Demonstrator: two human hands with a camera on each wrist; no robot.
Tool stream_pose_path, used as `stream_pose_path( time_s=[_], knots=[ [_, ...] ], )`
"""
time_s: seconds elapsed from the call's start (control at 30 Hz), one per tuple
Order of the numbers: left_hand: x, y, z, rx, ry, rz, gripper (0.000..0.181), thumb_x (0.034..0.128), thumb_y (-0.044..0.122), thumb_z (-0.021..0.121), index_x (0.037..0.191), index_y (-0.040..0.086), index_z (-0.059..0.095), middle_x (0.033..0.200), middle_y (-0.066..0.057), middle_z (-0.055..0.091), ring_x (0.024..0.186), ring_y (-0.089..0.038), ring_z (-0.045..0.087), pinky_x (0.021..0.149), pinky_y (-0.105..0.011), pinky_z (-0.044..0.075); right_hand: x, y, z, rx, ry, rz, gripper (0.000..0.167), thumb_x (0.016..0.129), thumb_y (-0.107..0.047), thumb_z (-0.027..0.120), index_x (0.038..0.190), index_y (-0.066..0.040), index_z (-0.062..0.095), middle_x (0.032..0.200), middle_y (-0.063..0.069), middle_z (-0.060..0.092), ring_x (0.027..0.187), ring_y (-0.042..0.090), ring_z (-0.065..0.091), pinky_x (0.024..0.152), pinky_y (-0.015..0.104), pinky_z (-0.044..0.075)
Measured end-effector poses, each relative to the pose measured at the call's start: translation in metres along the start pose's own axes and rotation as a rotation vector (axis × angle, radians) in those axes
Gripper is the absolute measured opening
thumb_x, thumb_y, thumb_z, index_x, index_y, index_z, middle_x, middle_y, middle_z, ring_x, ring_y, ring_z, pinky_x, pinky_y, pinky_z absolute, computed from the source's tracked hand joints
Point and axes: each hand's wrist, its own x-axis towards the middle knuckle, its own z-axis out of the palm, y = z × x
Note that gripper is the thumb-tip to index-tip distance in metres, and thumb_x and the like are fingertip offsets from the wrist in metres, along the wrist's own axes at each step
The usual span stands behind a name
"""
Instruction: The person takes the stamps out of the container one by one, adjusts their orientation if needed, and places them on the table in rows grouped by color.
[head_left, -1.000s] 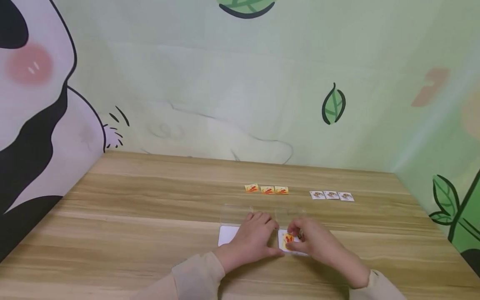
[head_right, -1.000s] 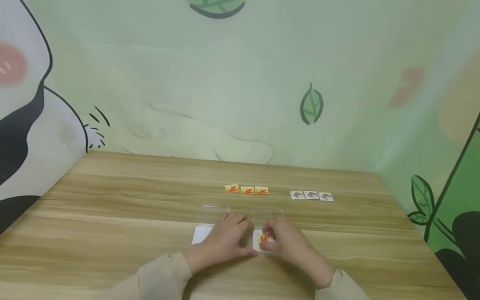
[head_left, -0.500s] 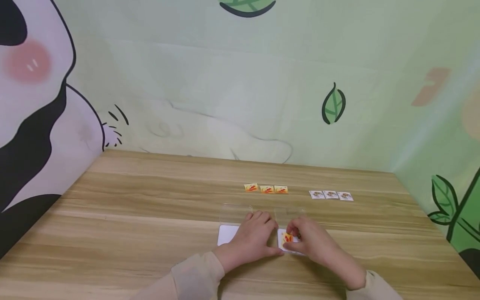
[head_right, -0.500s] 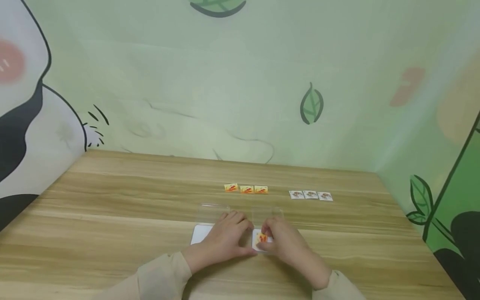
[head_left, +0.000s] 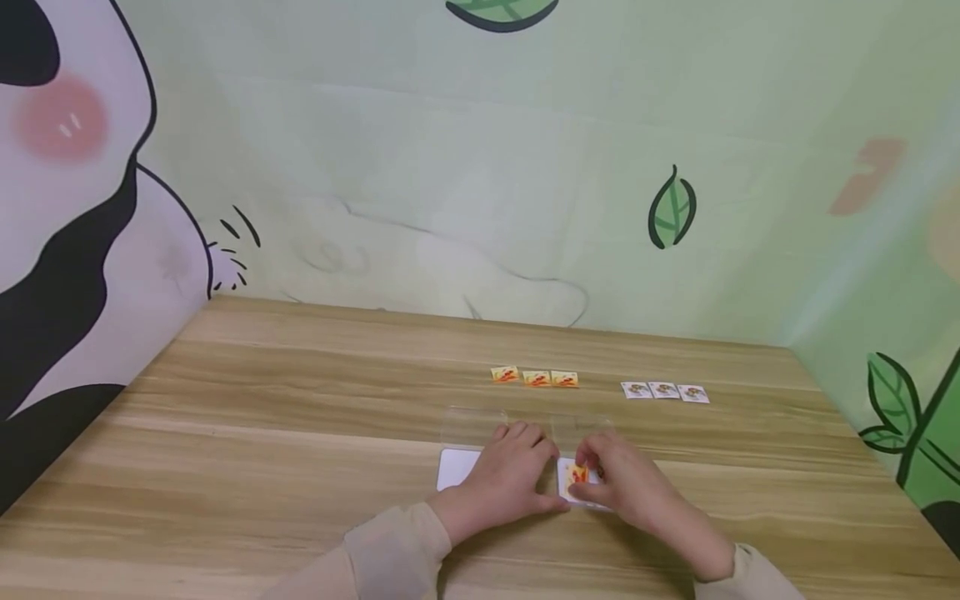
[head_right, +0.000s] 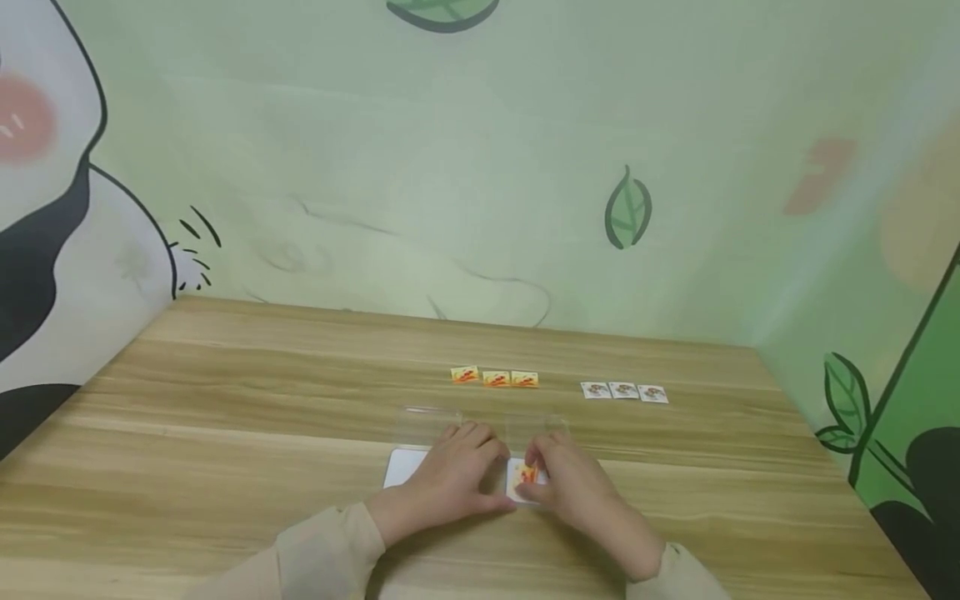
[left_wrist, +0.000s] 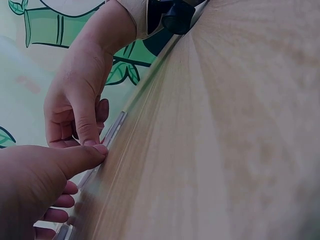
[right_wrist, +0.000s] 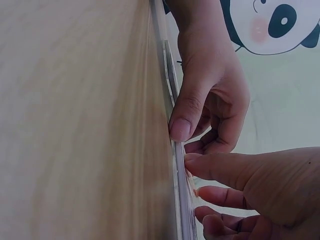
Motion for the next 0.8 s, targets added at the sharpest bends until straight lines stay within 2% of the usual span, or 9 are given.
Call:
stream_pose_path(
  time_s=[0.37,0.63,0.8],
  knots=[
    [0.001,-0.0004,0.0014,0.011,-0.005,0.005,0.058,0.0754,0.062,0.07,0.113,0.017,0.063,0.123,0.001,0.057,0.119,-0.018,0.05,0.106,-0.042,0.04,-0.0026,0.0017,-0.002,-0.007,0.026,-0.061,0.022,0.077,-0.016,0.077,0.087,-0.014,0.058,0.081,-0.004,0.051,0.07,0.008,0.043,0.06,0.02,0.037],
    [0.0008,-0.0015,0.0021,0.012,0.0,0.013,0.058,0.0759,0.062,0.07,0.113,0.017,0.064,0.122,0.001,0.057,0.118,-0.018,0.05,0.105,-0.041,0.04,-0.0004,0.0013,-0.0013,0.026,0.024,-0.028,0.014,0.08,-0.012,0.074,0.087,-0.012,0.062,0.08,-0.003,0.054,0.069,0.009,0.046,0.06,0.019,0.039],
    [0.0004,-0.0012,0.0015,0.007,-0.002,0.013,0.057,0.0761,0.061,0.07,0.112,0.017,0.064,0.122,0.001,0.057,0.119,-0.018,0.05,0.105,-0.042,0.04,0.0004,0.0022,-0.0004,0.026,0.036,-0.037,0.012,0.08,-0.009,0.074,0.087,-0.011,0.064,0.081,-0.004,0.055,0.068,0.007,0.047,0.061,0.018,0.04]
  ],
)
